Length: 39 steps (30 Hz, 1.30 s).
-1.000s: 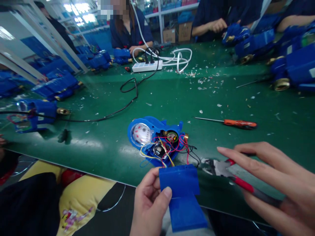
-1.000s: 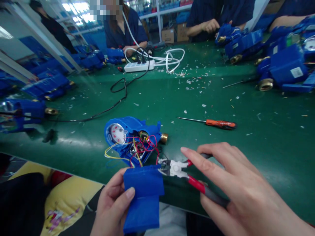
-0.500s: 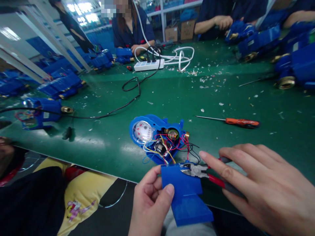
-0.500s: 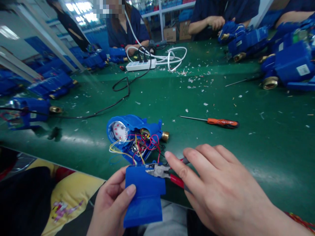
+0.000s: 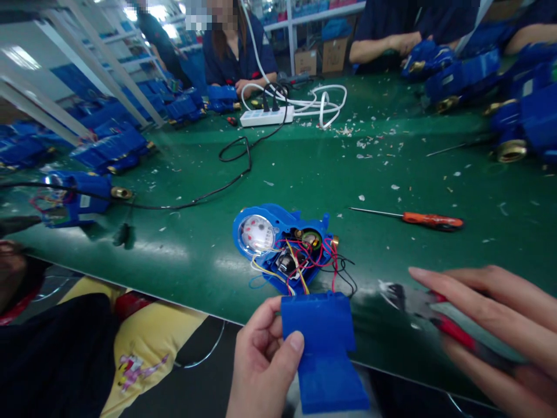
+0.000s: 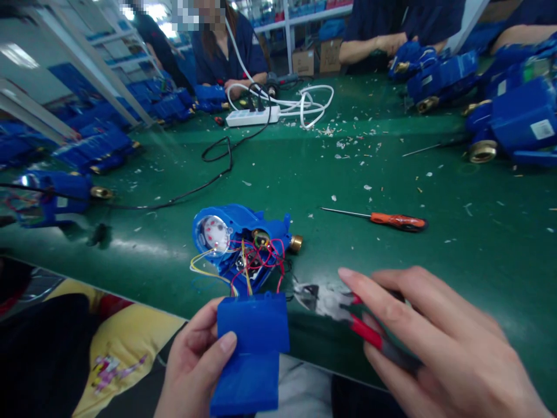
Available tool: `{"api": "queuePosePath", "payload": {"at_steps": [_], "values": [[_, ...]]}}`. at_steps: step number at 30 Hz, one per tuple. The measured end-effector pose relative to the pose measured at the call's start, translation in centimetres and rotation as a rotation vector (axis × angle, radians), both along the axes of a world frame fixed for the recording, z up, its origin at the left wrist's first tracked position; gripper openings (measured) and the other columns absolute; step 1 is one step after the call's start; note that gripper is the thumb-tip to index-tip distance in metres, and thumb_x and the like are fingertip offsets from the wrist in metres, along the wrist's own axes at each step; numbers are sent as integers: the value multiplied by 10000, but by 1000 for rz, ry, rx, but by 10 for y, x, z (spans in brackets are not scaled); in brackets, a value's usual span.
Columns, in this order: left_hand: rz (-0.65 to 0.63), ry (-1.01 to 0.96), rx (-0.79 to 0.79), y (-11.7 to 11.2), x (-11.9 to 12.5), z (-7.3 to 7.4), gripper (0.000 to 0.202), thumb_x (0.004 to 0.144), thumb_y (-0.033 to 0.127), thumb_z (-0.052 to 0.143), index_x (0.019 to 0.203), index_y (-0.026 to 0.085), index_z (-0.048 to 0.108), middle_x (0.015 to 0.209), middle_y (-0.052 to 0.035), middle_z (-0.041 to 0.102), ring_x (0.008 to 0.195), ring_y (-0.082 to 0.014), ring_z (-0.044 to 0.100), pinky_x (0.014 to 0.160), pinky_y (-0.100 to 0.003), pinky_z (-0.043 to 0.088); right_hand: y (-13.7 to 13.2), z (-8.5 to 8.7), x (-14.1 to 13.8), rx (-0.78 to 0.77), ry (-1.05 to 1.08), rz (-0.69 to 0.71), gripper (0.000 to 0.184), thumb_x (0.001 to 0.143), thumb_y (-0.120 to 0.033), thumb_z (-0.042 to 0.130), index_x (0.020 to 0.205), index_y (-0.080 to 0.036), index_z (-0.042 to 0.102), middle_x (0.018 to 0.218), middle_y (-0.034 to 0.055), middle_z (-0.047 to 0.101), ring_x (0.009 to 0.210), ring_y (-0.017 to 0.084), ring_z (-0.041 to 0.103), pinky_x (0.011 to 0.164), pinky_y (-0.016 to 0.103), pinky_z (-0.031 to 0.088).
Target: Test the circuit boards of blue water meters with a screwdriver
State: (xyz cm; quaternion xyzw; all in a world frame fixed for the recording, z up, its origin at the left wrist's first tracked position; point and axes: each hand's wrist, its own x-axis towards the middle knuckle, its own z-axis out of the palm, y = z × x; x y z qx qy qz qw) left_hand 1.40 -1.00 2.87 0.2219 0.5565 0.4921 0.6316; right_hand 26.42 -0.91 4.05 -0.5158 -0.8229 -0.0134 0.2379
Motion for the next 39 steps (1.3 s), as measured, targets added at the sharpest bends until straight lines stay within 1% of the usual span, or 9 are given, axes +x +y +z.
{"api": "queuePosePath", "payload": {"at_steps": [3,7,10,13,17,20,23,30,39], "values": [[-16,-9,45,0,1,-5,373,605,370,870,880,168,719,668,-22,732,563,-115,634,547,-168,515,-15,-13,20,-79,32,-49,482,937,-121,412,1394,-275,430,1173,81,537,1002,247,591,780,354,510],[87,139,145,-1,6,-9,288,620,307,864,832,189,707,684,1,713,613,-107,627,597,-148,511,-22,-33,43,-78,-260,13,434,897,-230,487,1331,-249,505,1082,90,589,877,289,605,687,438,522],[90,281,231,-2,8,-13,209,646,281,845,773,194,703,671,19,686,603,-90,603,596,-121,500,-21,-40,50,-62,-287,-81,450,893,-140,437,1330,-222,506,1058,104,602,841,292,604,692,450,502],[103,395,331,-3,6,-22,152,687,228,815,801,207,717,708,27,704,618,-84,639,611,-105,515,-21,-41,51,-79,-280,-80,402,914,-167,429,1303,-207,524,1031,108,606,828,283,614,668,436,524],[30,553,597,-1,4,-42,222,742,134,755,930,249,732,778,28,746,722,-116,733,667,-122,565,-24,-30,33,-228,-157,-112,535,963,-366,462,1474,-259,343,1332,89,502,1178,296,521,896,439,532],[53,657,735,-2,7,-57,340,769,87,717,1052,276,704,876,24,773,822,-143,756,753,-163,588,-21,-19,4,-214,-119,4,514,983,-387,431,1473,-255,347,1279,63,521,1114,222,537,839,320,546],[105,727,824,-4,11,-70,384,771,66,708,1102,258,685,953,-3,785,844,-161,760,794,-193,595,-14,-15,-21,-118,-69,52,442,975,-296,417,1407,-206,438,1173,71,552,1007,209,539,786,312,522],[169,813,894,-6,16,-83,384,770,46,698,1108,230,694,1039,-24,780,889,-163,754,842,-204,591,-3,-17,-38,-71,-26,22,413,913,-154,391,1304,-171,524,1114,80,535,966,229,493,791,369,427],[251,858,867,-6,23,-83,302,765,62,718,1021,223,720,970,-16,795,812,-186,765,758,-260,630,1,-11,-40,-15,-151,37,456,865,-118,369,1296,-169,512,1025,87,555,890,262,515,719,407,444]]}}
